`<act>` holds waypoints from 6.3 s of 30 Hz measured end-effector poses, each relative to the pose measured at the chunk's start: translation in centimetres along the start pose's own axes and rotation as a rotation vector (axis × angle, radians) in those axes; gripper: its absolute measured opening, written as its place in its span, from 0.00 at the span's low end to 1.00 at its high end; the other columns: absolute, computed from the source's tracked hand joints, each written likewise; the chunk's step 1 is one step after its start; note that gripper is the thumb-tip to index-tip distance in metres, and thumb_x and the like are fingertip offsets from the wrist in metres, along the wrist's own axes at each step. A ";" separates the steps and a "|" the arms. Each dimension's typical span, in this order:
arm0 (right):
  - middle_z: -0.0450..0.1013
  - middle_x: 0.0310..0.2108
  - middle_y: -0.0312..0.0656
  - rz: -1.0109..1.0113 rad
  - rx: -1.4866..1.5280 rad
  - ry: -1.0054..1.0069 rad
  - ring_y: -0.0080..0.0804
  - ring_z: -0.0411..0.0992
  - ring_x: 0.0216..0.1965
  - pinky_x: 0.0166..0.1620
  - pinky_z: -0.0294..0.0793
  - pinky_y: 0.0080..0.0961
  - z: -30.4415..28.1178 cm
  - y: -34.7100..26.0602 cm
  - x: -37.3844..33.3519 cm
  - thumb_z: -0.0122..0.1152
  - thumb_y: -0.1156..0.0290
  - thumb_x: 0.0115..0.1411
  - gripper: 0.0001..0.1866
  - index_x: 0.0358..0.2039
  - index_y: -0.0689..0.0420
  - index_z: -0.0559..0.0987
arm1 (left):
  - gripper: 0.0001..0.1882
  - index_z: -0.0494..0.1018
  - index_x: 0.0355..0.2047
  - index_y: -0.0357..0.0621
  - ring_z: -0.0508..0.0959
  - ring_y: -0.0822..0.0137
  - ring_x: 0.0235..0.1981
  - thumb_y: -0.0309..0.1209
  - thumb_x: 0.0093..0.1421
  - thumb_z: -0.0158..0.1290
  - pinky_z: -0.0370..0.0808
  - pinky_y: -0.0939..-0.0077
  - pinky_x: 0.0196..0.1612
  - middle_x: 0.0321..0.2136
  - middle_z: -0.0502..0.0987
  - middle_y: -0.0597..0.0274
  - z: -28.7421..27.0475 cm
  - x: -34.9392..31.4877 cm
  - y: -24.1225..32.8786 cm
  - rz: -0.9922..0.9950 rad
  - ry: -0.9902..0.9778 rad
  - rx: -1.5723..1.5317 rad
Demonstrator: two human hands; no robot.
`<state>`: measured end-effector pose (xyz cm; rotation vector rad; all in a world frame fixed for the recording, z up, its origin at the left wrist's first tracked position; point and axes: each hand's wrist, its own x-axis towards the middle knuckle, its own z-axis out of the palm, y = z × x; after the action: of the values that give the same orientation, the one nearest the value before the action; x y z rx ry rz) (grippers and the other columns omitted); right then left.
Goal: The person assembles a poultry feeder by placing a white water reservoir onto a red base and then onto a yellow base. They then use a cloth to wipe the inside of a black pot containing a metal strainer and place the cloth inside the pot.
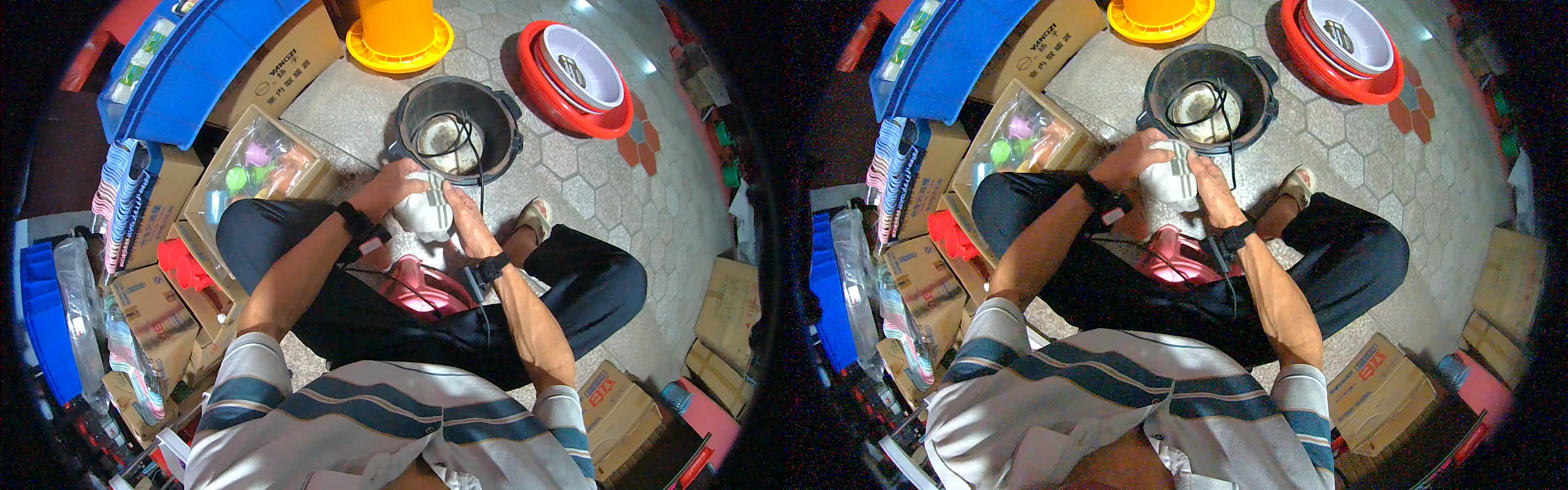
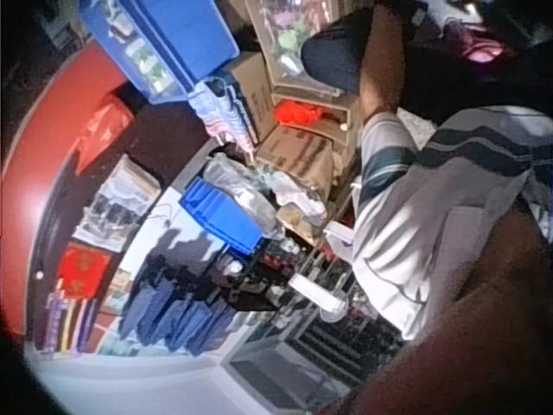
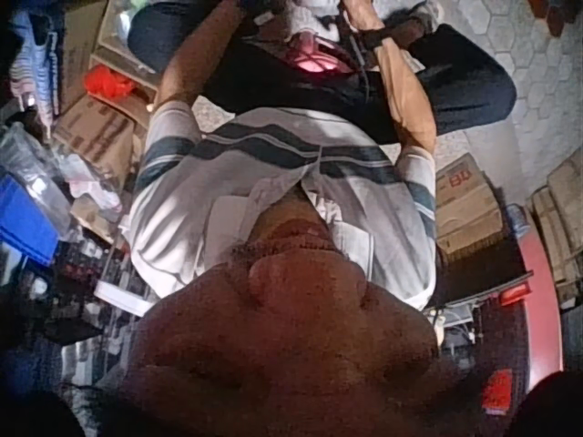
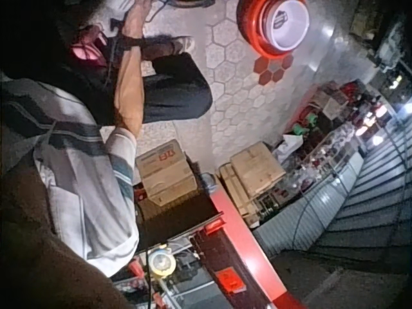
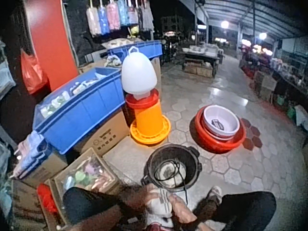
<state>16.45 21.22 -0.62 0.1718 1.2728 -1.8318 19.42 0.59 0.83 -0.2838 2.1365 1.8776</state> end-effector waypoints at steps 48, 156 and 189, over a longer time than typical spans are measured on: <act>0.69 0.48 0.43 0.156 0.153 0.189 0.42 0.72 0.46 0.46 0.78 0.47 -0.1 4.1 1.2 0.51 0.79 0.54 0.26 0.56 0.54 0.66 | 0.19 0.71 0.37 0.35 0.77 0.42 0.46 0.35 0.54 0.65 0.74 0.51 0.48 0.37 0.77 0.42 -0.9 3.1 -5.4 0.186 0.641 0.572; 0.79 0.39 0.43 0.050 0.011 0.440 0.32 0.78 0.33 0.35 0.76 0.28 -7.3 0.0 2.9 0.45 0.51 0.75 0.23 0.46 0.61 0.73 | 0.14 0.81 0.45 0.46 0.83 0.49 0.41 0.36 0.62 0.54 0.79 0.64 0.42 0.39 0.82 0.45 2.9 2.8 -3.8 0.258 -0.027 0.512; 0.77 0.46 0.45 0.102 -0.069 0.367 0.35 0.75 0.45 0.48 0.75 0.33 0.6 0.7 2.7 0.46 0.44 0.73 0.33 0.53 0.66 0.76 | 0.13 0.82 0.37 0.42 0.80 0.70 0.30 0.39 0.64 0.56 0.76 0.70 0.34 0.28 0.82 0.61 4.3 3.0 -8.5 -0.231 0.244 0.050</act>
<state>15.52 19.09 -2.32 0.5452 1.5451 -1.7161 19.78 3.85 -8.56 -0.7490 2.1868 1.7308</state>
